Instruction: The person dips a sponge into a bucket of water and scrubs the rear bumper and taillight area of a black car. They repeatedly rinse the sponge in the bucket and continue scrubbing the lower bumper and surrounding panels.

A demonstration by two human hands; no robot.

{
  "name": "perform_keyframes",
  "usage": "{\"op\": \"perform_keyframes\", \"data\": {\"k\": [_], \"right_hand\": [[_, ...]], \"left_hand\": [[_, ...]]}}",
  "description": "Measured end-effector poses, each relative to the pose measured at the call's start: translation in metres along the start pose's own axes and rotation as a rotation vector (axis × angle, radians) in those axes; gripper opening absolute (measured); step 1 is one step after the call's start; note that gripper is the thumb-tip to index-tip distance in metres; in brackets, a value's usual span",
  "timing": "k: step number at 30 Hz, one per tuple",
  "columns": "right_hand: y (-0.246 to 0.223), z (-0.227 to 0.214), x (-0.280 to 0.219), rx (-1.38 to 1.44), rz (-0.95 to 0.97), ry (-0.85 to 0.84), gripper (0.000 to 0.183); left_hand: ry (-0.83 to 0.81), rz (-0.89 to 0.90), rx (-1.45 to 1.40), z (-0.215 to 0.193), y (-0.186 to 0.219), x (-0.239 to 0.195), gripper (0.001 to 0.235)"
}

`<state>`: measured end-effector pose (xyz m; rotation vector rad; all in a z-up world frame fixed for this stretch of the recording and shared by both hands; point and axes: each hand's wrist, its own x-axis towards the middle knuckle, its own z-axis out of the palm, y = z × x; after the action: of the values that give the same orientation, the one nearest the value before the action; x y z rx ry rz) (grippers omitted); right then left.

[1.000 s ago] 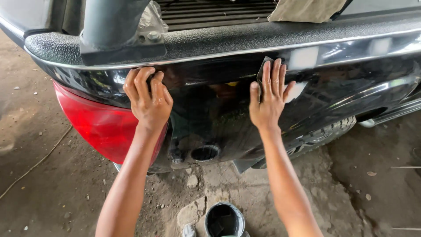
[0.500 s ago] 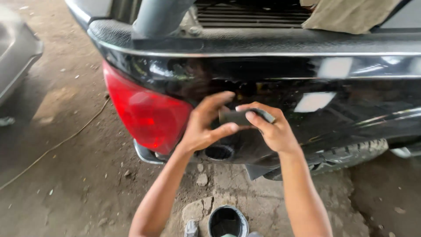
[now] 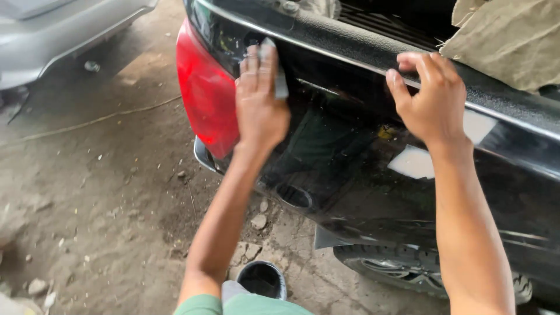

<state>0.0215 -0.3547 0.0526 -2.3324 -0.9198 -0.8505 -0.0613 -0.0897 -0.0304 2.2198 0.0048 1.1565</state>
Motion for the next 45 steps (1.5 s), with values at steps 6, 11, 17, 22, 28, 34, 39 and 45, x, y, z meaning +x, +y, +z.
{"op": "perform_keyframes", "data": {"k": [6, 11, 17, 22, 28, 34, 39, 45], "right_hand": [[0.04, 0.036, 0.024, -0.219, -0.291, 0.175, 0.027], [0.033, 0.044, 0.02, -0.347, -0.242, 0.206, 0.032], [0.039, 0.047, 0.022, -0.329, -0.253, 0.223, 0.032], [0.036, 0.046, 0.02, -0.398, -0.237, 0.215, 0.032], [0.039, 0.049, 0.017, -0.363, -0.213, 0.217, 0.033], [0.036, 0.052, 0.021, -0.422, -0.201, 0.222, 0.032], [0.031, 0.048, 0.026, -0.425, -0.219, 0.254, 0.032], [0.031, 0.047, 0.022, -0.399, -0.212, 0.231, 0.03]], "left_hand": [[-0.04, 0.015, 0.316, 0.088, 0.028, -0.017, 0.078], [0.249, -0.103, 0.247, 0.066, -0.002, 0.01, 0.073], [0.131, 0.009, 0.225, 0.081, 0.015, 0.0, 0.076], [0.365, -0.197, 0.26, 0.084, -0.01, 0.032, 0.07], [0.097, -0.111, 0.349, 0.06, 0.007, 0.011, 0.072], [0.257, -0.229, 0.245, 0.085, 0.037, 0.036, 0.079], [0.264, -0.102, 0.174, 0.086, 0.004, 0.035, 0.072], [0.168, -0.202, 0.429, 0.087, 0.045, 0.027, 0.074]]}}
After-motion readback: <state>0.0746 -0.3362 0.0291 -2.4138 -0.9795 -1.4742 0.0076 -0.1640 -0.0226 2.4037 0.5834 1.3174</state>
